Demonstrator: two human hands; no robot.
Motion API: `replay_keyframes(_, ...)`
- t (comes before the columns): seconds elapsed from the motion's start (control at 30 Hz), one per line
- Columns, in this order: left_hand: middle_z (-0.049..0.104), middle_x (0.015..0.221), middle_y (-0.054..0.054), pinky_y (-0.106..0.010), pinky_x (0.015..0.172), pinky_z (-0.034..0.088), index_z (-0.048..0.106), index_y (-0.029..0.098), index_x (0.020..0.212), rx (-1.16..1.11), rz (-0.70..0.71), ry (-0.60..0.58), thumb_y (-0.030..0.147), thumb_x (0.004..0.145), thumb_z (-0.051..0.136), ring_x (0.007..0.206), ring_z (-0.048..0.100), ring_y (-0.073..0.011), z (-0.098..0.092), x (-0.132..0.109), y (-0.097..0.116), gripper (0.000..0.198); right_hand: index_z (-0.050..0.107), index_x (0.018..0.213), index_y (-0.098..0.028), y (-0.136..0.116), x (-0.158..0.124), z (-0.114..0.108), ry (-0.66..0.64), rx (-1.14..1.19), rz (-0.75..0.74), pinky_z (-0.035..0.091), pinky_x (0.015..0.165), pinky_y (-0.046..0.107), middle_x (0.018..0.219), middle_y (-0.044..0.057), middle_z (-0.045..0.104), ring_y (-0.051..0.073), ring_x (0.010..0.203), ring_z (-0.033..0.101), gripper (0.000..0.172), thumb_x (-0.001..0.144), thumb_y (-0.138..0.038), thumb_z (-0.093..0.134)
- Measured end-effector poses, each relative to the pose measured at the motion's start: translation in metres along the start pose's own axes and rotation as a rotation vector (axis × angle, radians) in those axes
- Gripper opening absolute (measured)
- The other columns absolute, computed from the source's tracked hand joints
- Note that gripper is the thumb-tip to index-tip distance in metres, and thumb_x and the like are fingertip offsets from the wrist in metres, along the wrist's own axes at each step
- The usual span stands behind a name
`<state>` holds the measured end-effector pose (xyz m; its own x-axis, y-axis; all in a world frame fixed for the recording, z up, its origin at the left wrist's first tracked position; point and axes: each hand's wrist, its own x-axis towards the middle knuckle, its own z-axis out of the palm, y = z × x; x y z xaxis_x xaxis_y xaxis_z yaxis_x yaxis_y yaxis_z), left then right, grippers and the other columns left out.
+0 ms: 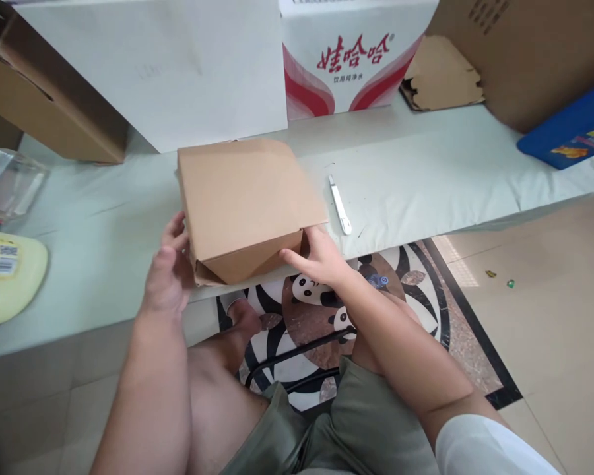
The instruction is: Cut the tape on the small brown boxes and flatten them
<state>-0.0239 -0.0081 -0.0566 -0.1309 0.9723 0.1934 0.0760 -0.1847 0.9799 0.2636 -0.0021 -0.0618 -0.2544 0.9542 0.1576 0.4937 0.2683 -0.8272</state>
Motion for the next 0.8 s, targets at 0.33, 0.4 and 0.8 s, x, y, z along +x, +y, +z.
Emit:
replay_keyframes(0.33, 0.058, 0.134, -0.011, -0.052, 0.117, 0.048, 0.073, 0.024, 0.110, 0.087, -0.007, 0.022, 0.070, 0.050, 0.093, 0.139, 0.054, -0.0395, 0.005, 0.001, -0.007, 0.079, 0.051, 0.105, -0.025, 0.000, -0.006, -0.003, 0.407, 0.185, 0.155, 0.054, 0.070, 0.037, 0.093, 0.004, 0.062, 0.021, 0.082, 0.061, 0.056, 0.077, -0.067, 0.076)
replay_keyframes(0.4, 0.060, 0.131, -0.010, -0.048, 0.113, 0.051, 0.074, 0.023, 0.106, 0.067, -0.005, 0.092, 0.067, 0.047, 0.095, 0.134, 0.058, -0.0368, 0.007, 0.001, -0.005, 0.077, 0.048, 0.094, -0.026, -0.003, -0.006, -0.004, 0.422, 0.229, 0.178, 0.047, 0.061, 0.031, 0.079, -0.002, 0.054, 0.016, 0.070, 0.053, 0.046, 0.081, -0.062, 0.074)
replay_keyframes(0.8, 0.043, 0.046, 0.000, -0.029, 0.044, 0.037, 0.049, 0.021, 0.042, -0.149, -0.219, 0.016, 0.044, 0.060, 0.073, 0.046, 0.043, -0.0135, 0.004, -0.010, 0.018, 0.039, 0.046, 0.078, -0.025, -0.001, -0.006, -0.015, 0.516, 0.336, 0.138, 0.046, 0.065, 0.030, 0.073, -0.001, 0.052, 0.017, 0.070, 0.054, 0.044, 0.094, -0.066, 0.049)
